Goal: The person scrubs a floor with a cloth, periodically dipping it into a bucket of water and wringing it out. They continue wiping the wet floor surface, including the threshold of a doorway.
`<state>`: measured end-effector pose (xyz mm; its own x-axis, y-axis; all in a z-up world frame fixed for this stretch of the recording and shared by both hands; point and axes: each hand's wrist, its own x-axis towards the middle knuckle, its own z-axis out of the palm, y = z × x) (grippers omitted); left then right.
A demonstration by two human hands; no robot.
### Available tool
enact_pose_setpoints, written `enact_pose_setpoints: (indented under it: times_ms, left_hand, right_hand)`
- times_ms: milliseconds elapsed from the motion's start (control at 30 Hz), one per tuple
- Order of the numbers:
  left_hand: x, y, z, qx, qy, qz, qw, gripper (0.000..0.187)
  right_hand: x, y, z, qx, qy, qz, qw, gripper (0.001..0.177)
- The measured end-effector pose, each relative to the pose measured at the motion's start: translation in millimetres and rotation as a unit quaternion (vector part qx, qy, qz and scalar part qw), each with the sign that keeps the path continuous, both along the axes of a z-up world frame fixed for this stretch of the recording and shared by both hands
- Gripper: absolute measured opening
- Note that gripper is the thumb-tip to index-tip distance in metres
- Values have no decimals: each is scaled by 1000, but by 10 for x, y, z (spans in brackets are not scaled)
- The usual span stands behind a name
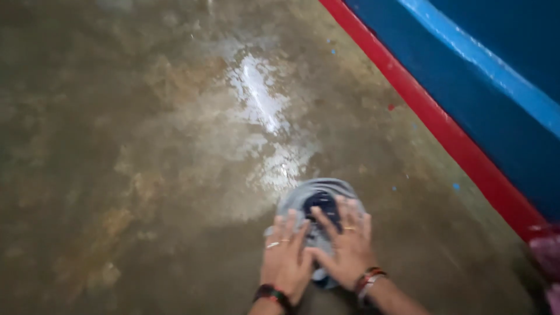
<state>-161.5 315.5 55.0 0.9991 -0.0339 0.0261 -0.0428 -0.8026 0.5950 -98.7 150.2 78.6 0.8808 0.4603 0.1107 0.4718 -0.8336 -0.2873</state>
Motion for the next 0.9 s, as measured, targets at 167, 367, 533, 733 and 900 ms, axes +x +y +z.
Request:
enact_pose_setpoints:
  times_ms: [167,367,533,733,900]
  left_hand:
    - [-703,-247,-119,23,-92,154,984,75]
    - [-713,-759,-167,117,-75,239,961,80]
    - [191,-1432,-137,121,-13,174,977,79]
    - [1240,-2714,-139,84,27,69,994,73]
    - [1644,-3581,8,188,9,20,982,68]
  right_hand:
    - [-562,167,111,33,96,76,992,78]
    - [-392,-241,253,79,112,168,976,72]
    - [270,-981,24,25,52,100,993,75]
    - [1170,-2588,-883,109,1,23,994,75]
    - [1357,-3157,-665,13,-71,-16,997,71]
